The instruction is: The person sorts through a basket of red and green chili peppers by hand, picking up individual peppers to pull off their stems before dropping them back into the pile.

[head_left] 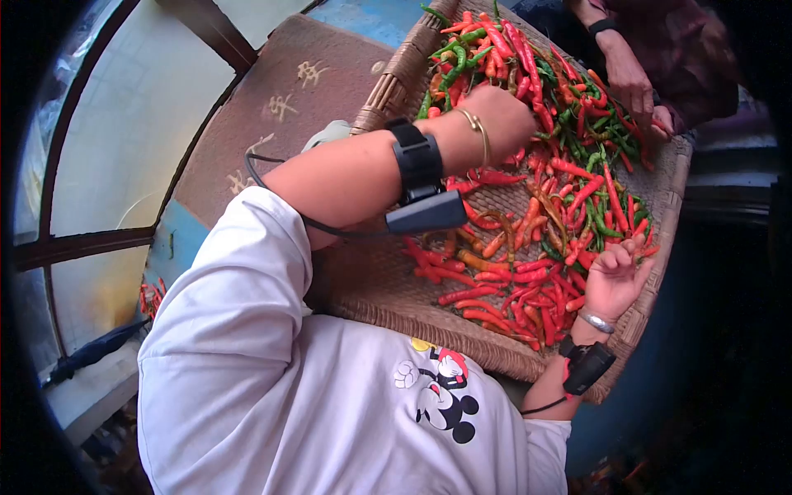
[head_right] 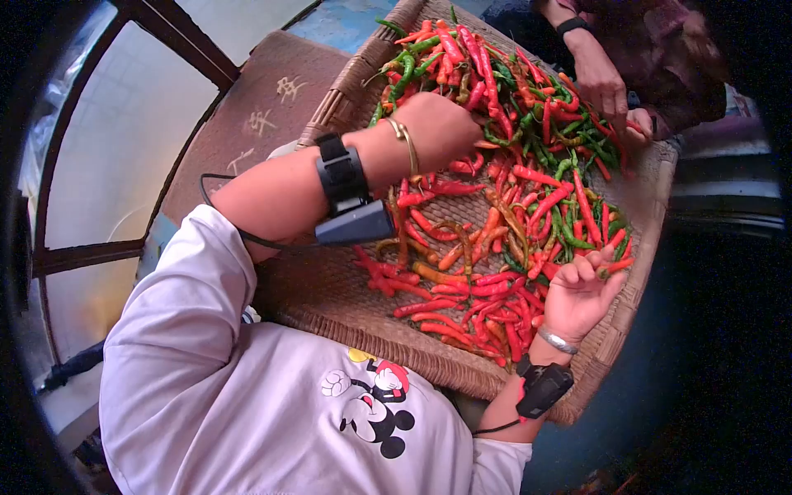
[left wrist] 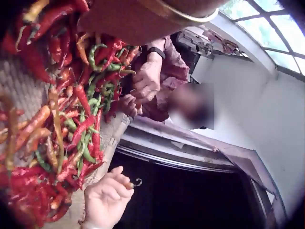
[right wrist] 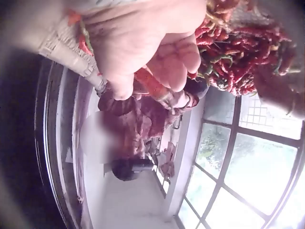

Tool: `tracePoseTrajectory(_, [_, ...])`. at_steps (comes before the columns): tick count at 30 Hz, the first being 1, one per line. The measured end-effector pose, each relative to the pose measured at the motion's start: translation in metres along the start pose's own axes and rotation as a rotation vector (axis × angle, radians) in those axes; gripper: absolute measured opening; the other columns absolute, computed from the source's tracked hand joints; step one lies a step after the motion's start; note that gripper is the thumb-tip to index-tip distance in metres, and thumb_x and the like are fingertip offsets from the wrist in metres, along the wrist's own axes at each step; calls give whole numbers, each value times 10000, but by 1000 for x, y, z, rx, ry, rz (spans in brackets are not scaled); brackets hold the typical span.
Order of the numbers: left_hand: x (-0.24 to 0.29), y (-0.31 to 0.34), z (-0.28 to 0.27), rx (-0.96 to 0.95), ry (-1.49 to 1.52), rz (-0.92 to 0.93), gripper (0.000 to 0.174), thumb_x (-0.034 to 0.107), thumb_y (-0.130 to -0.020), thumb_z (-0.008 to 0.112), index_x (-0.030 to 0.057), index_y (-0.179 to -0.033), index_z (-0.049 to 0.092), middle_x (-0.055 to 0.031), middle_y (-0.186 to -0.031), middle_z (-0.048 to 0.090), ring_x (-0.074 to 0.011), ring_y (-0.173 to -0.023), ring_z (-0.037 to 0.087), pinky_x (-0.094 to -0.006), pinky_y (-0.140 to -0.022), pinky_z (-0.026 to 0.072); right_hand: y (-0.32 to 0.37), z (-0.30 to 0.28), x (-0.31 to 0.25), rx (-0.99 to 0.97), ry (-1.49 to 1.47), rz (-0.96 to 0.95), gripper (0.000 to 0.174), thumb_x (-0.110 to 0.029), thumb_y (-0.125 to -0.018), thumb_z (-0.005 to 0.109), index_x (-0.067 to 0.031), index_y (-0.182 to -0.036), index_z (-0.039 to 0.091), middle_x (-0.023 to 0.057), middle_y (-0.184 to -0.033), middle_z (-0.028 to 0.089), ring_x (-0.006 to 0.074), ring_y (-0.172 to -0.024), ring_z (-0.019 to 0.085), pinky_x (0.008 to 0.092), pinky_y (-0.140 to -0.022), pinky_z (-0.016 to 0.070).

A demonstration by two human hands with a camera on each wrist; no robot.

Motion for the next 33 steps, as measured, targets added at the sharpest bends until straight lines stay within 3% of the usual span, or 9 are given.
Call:
tracePoseTrajectory(1, [-7,-1,5,-106,-55,-111,119,129,-677,551,104,-742,648,-67,-734,617,-219,-697,610,-332,-544,473,0,1,-2,-9,-10,10,376,-339,-829,469,-46,-1064,485,25,-798,497,92,-600,409,225,-491,313])
tracePoseTrajectory(5, [-16,-1,12,-213,-110,-152,143,135,-684,552,90,-776,652,-70,-751,622,-224,-722,610,-337,-564,472,2,4,15,-126,83,103,495,-424,-821,444,-54,-1150,456,26,-808,509,97,-611,424,234,-499,330])
tracePoseTrajectory(13, [-19,-3,21,-179,-69,-131,120,105,-662,528,67,-712,631,-84,-688,603,-249,-634,602,-350,-507,469,8,10,48,-7,282,267,352,-360,-848,422,-66,-1012,526,15,-732,558,102,-576,455,245,-496,372])
tracePoseTrajectory(19, [4,-5,15,-23,258,-14,122,140,-692,544,53,-733,619,-95,-647,594,-240,-632,595,-314,-557,463,10,14,57,6,454,267,280,-248,-852,459,-31,-1025,496,33,-706,560,96,-568,474,225,-492,389])
tracePoseTrajectory(21, [15,-4,14,42,823,103,154,180,-707,586,32,-741,610,-94,-616,583,-177,-588,579,-287,-551,450,9,15,61,8,691,215,259,-195,-840,485,-9,-1020,492,45,-720,562,82,-578,488,197,-501,396])
tracePoseTrajectory(22, [18,-4,16,-49,931,75,180,200,-720,602,22,-744,605,-62,-594,569,-113,-547,538,-266,-537,438,10,19,65,16,775,198,260,-164,-823,512,9,-1014,488,37,-727,557,66,-579,492,175,-512,400])
tracePoseTrajectory(26, [30,-4,36,-200,1315,-38,199,212,-768,577,15,-740,590,2,-591,556,-83,-520,515,-231,-506,429,14,28,83,-28,1051,218,233,-164,-800,533,1,-964,512,1,-710,532,48,-566,475,167,-502,388])
tracePoseTrajectory(31, [42,2,40,-379,1537,-155,235,233,-773,551,4,-765,602,-40,-605,586,-116,-554,574,-233,-521,463,16,23,92,-117,1188,278,166,-169,-803,539,-44,-912,534,-9,-688,543,38,-522,470,152,-459,382])
tracePoseTrajectory(33, [40,-2,36,-289,1321,-9,260,261,-779,543,9,-785,604,-73,-606,591,-155,-573,586,-268,-541,470,16,21,90,-67,1183,277,117,-134,-807,517,-27,-852,534,-5,-668,526,44,-512,454,175,-468,379])
Point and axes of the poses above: each hand's wrist, its own y-axis away from the middle knuckle, its own z-axis out of the palm, x = y × z, the point moved 4 cm from there along -y, towards the middle knuckle
